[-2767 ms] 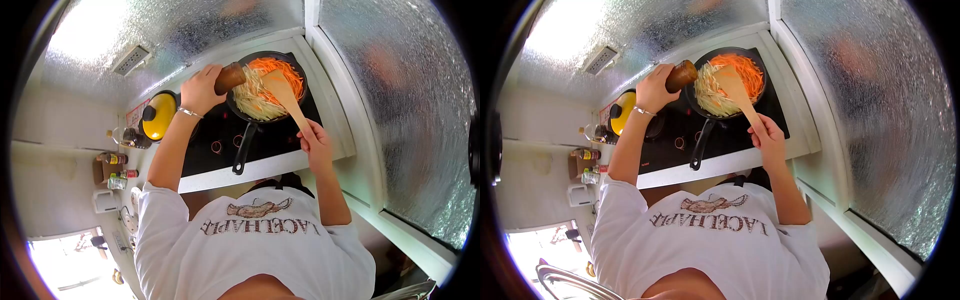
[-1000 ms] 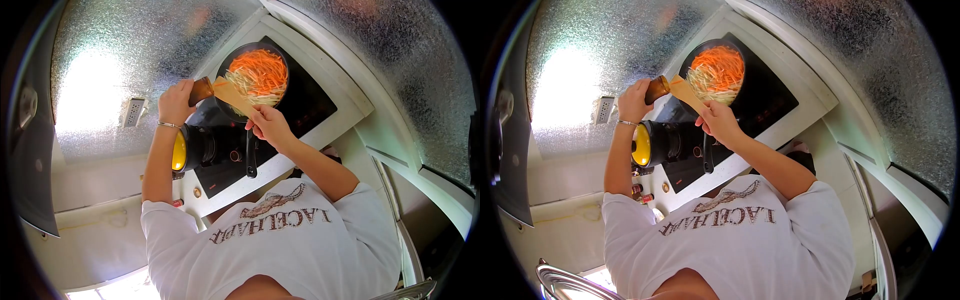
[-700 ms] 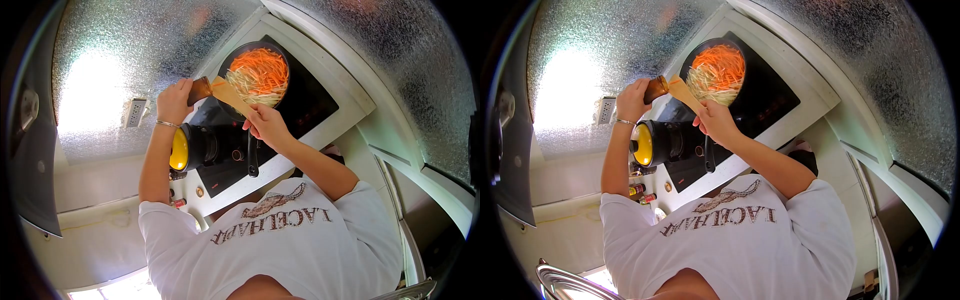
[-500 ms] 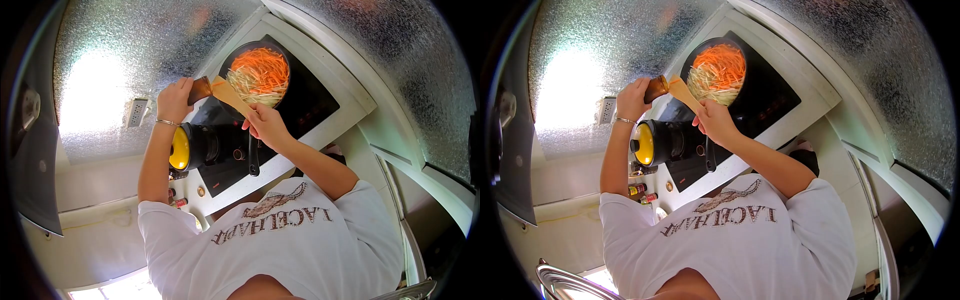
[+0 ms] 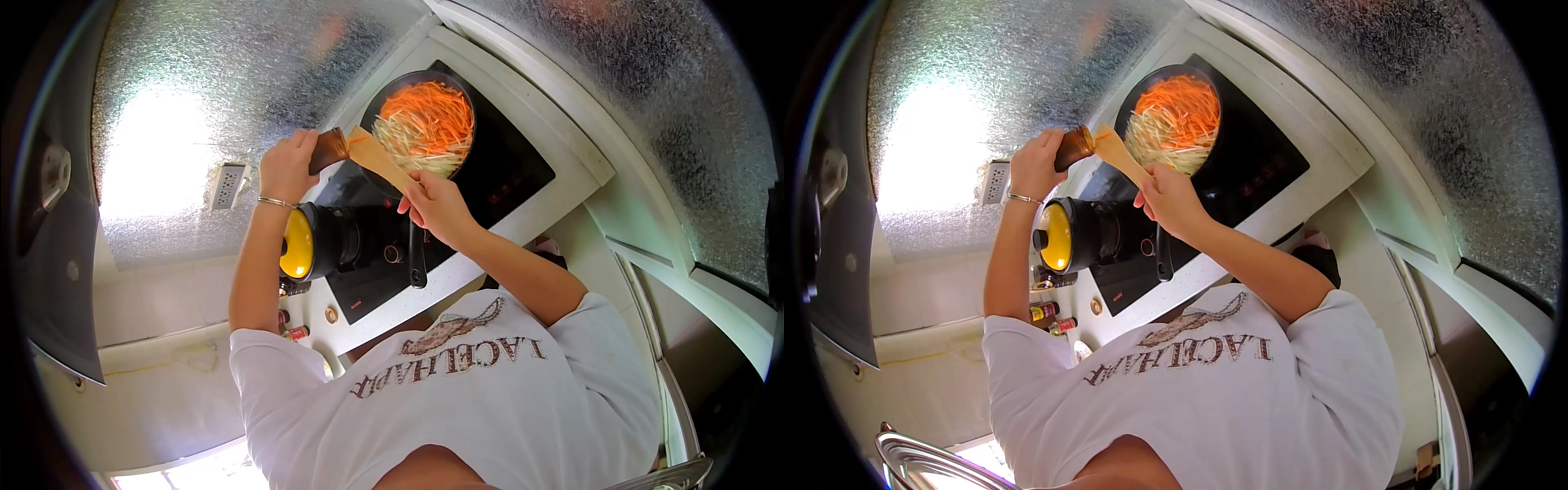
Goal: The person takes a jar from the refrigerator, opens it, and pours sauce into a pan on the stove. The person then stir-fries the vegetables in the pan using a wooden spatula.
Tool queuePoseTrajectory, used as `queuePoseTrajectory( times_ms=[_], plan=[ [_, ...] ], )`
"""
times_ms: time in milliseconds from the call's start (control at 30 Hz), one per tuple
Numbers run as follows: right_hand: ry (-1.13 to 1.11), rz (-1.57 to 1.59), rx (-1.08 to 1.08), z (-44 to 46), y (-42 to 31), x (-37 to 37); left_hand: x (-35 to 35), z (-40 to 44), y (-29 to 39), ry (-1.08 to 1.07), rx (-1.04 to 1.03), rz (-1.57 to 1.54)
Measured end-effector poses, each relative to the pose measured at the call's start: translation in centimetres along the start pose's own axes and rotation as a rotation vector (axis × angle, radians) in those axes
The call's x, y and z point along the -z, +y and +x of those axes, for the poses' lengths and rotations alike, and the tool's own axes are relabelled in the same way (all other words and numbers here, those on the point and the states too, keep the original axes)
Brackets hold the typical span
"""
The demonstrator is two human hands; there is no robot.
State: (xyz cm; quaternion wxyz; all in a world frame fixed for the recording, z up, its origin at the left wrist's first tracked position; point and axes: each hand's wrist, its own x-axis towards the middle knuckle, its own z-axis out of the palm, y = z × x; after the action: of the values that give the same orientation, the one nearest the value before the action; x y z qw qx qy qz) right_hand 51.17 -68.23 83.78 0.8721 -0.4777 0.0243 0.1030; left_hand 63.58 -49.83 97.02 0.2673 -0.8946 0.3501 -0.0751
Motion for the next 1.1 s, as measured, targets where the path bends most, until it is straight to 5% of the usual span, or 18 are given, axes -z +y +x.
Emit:
queuePoseTrajectory(
  times_ms=[733,1100],
  plan=[
    [-0.001,0.049,0.012,0.0,-0.5,-0.7,1.2,-0.7,-0.2,-0.02,0.078,-0.028],
    [0.028,0.022,-0.033,-0.4,-0.4,-0.3,-1.7,-1.8,0.4,0.003,0.292,-0.253]
  ],
)
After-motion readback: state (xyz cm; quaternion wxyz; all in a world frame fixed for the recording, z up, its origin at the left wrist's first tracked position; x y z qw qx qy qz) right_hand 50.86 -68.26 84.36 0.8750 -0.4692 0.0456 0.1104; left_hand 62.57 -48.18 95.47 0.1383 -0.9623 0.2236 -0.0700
